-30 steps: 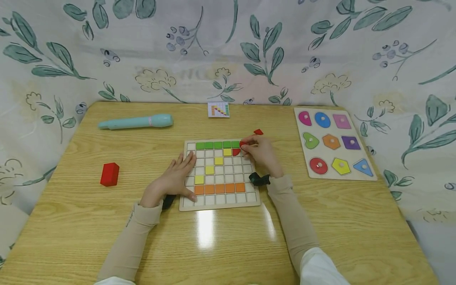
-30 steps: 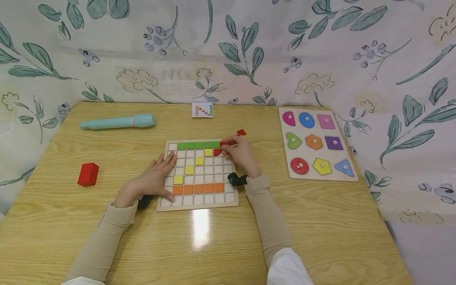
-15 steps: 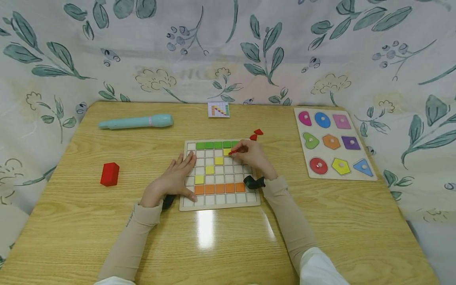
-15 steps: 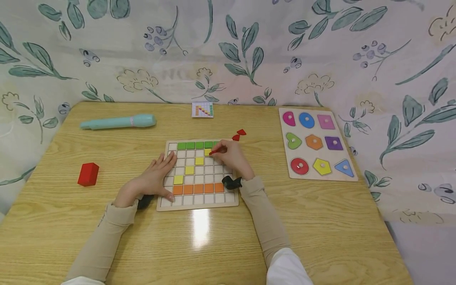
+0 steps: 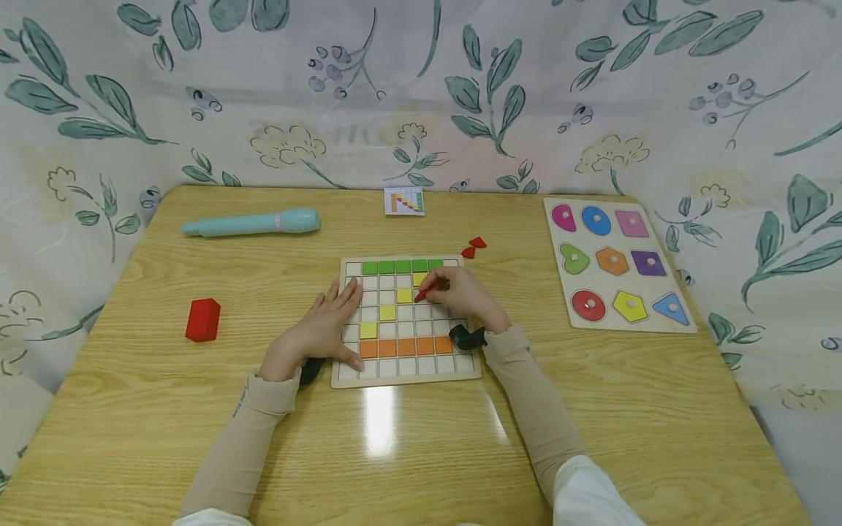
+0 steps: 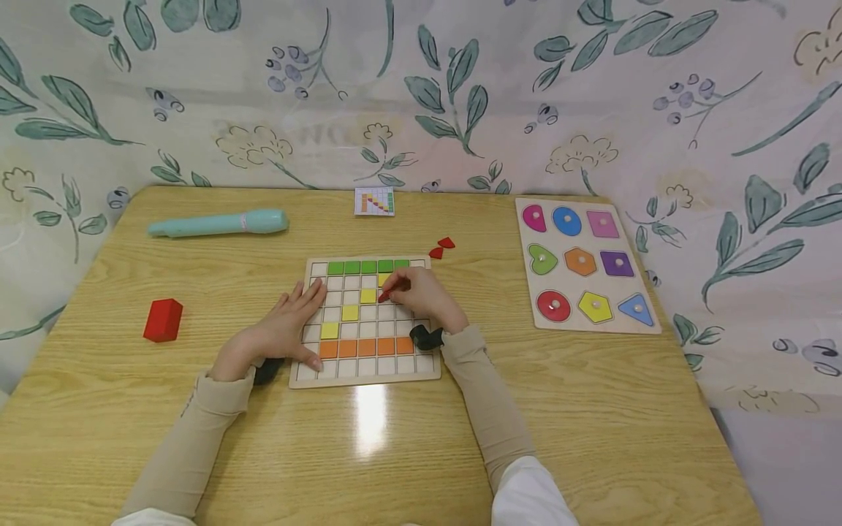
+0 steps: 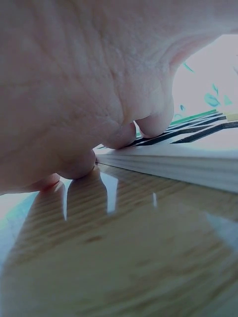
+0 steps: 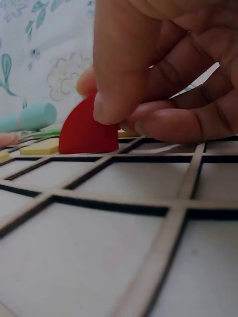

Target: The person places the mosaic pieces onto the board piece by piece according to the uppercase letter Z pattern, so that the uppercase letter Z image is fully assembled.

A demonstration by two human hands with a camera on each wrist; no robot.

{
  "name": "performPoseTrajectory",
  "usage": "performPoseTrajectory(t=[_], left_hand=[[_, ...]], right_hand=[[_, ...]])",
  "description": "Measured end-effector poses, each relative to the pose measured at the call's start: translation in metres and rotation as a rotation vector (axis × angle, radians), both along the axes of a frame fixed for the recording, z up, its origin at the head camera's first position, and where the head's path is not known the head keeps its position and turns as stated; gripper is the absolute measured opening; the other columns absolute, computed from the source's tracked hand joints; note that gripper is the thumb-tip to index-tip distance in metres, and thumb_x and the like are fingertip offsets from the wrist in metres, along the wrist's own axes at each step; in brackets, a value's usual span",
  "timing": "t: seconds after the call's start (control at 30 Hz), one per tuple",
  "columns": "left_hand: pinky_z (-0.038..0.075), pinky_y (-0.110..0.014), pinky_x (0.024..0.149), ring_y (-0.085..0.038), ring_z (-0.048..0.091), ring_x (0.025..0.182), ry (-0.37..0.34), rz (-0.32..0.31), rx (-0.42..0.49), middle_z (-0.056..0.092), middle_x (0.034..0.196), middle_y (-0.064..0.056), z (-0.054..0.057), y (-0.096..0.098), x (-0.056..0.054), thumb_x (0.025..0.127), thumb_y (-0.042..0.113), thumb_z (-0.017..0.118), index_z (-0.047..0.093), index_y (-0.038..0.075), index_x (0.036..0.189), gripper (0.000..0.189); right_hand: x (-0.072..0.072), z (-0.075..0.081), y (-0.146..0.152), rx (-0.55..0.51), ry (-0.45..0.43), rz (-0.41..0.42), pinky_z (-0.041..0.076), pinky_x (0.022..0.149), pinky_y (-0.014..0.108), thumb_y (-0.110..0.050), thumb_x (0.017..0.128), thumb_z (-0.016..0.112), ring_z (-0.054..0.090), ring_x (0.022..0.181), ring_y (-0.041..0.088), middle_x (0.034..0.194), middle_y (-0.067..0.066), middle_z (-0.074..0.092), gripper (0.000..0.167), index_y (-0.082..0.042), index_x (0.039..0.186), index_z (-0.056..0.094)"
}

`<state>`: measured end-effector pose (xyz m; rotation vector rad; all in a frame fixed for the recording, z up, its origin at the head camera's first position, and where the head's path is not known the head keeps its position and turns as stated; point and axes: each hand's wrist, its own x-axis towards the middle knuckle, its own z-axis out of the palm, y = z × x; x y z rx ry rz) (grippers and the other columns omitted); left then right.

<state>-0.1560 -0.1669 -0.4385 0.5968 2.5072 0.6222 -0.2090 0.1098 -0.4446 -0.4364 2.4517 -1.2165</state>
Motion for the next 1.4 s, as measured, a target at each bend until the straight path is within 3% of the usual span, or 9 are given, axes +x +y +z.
performPoseTrajectory(t=[0.27, 0.6, 0.87, 1.2, 1.4], left_hand=[[-0.005, -0.062, 0.118, -0.042, -0.016, 0.148, 0.005, -0.001, -0.005, -0.011, 0.163, -0.016, -0.0005, -0.0005, -0.0009, 0.059, 0.046, 0.088, 0.000, 0.002, 0.155, 0.138], [-0.006, -0.061, 0.118, -0.042, -0.016, 0.148, 0.004, 0.000, -0.004, -0.010, 0.163, -0.016, -0.0007, -0.0002, -0.0018, 0.059, 0.046, 0.088, 0.000, 0.002, 0.155, 0.138], [-0.003, -0.063, 0.118, -0.043, -0.013, 0.148, 0.006, -0.012, -0.029, -0.008, 0.163, -0.017, 0.0024, 0.0001, -0.0035, 0.055, 0.044, 0.090, 0.002, 0.002, 0.155, 0.139], [0.000, -0.064, 0.118, -0.046, -0.010, 0.147, 0.019, -0.032, -0.023, -0.003, 0.162, -0.020, 0.0049, -0.0007, -0.0023, 0.054, 0.040, 0.091, 0.006, -0.001, 0.154, 0.137], [-0.001, -0.066, 0.117, -0.046, -0.009, 0.148, 0.027, -0.035, -0.028, -0.002, 0.162, -0.021, 0.0061, -0.0006, -0.0013, 0.055, 0.040, 0.091, 0.007, -0.001, 0.154, 0.136]], right_hand=[[-0.0002, -0.0019, -0.0011, 0.000, 0.046, 0.027, 0.047, 0.074, 0.021, -0.007, 0.092, 0.063, 0.056, 0.084, 0.016, 0.101, 0.008, 0.070, 0.012, -0.008, 0.101, 0.072], [0.0011, 0.0016, -0.0038, -0.050, -0.020, -0.021, 0.048, 0.071, 0.021, -0.010, 0.092, 0.065, 0.061, 0.087, 0.017, 0.103, 0.009, 0.069, 0.012, -0.008, 0.103, 0.069], [0.0018, 0.0026, -0.0029, -0.032, 0.040, -0.028, 0.047, 0.072, 0.021, -0.004, 0.093, 0.061, 0.059, 0.089, 0.018, 0.107, 0.009, 0.070, 0.013, -0.007, 0.100, 0.072], [0.0013, 0.0012, -0.0013, 0.003, 0.134, 0.043, 0.049, 0.078, 0.024, 0.003, 0.090, 0.061, 0.059, 0.087, 0.018, 0.100, 0.008, 0.071, 0.014, -0.007, 0.087, 0.071], [-0.0007, 0.0008, 0.0007, -0.004, 0.143, 0.112, 0.047, 0.073, 0.023, 0.008, 0.088, 0.057, 0.058, 0.084, 0.017, 0.095, 0.007, 0.071, 0.021, -0.007, 0.083, 0.071]])
